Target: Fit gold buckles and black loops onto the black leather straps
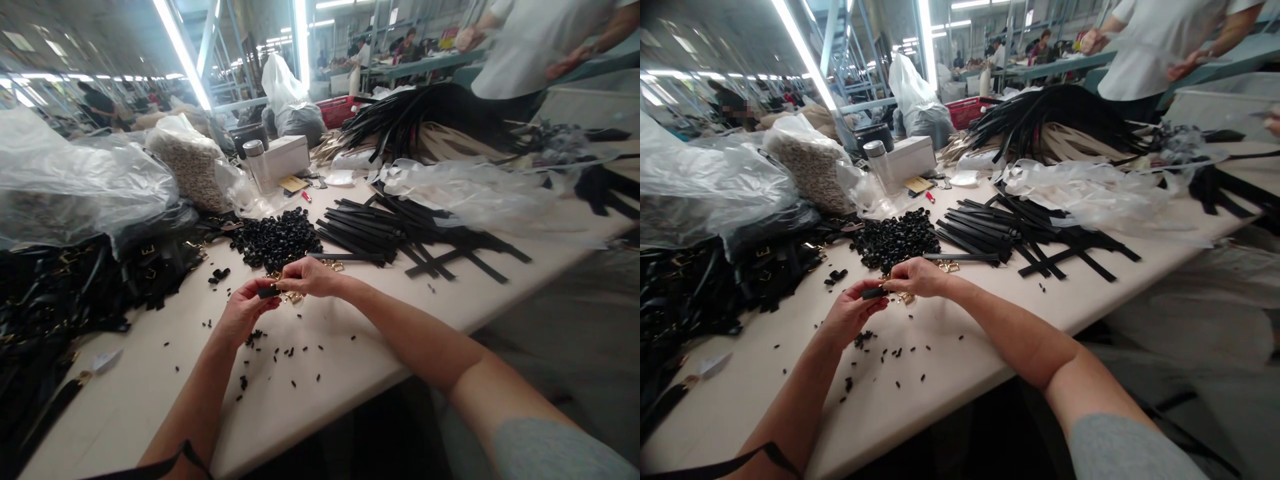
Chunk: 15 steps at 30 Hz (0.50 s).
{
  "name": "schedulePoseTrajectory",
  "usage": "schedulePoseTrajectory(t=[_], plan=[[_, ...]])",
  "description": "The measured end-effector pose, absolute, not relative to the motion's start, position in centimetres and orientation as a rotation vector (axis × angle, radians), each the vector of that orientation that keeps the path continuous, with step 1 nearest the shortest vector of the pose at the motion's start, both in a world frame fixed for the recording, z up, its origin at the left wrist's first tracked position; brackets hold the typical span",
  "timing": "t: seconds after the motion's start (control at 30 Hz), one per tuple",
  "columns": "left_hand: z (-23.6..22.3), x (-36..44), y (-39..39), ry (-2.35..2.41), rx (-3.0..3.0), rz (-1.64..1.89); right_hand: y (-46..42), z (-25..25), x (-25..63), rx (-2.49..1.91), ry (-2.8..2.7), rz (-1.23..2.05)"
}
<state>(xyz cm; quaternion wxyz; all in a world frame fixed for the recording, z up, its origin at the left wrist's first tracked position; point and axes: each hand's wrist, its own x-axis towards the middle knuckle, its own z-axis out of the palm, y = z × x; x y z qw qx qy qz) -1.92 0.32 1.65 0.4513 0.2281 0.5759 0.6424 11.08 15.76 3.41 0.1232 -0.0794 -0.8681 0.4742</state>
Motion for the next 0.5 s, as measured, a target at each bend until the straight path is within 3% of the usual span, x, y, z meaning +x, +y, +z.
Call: schedulePoseTrajectory(t=[0.17,0.3,0.5], plan=[[1.8,-1.5,0.9,1.561,0.58,1.54,15.9,3.3,11.2,-0.292,-2.614,0.721],[1.3,-1.4,1.2,1.559,0.561,1.501,16.0,3.0,11.1,-0.235,-2.609,0.565],[0.5,-1.6,1.7,1.358,0.308,1.759,16.2,2.9,11.0,-0.255,-2.418,0.471]])
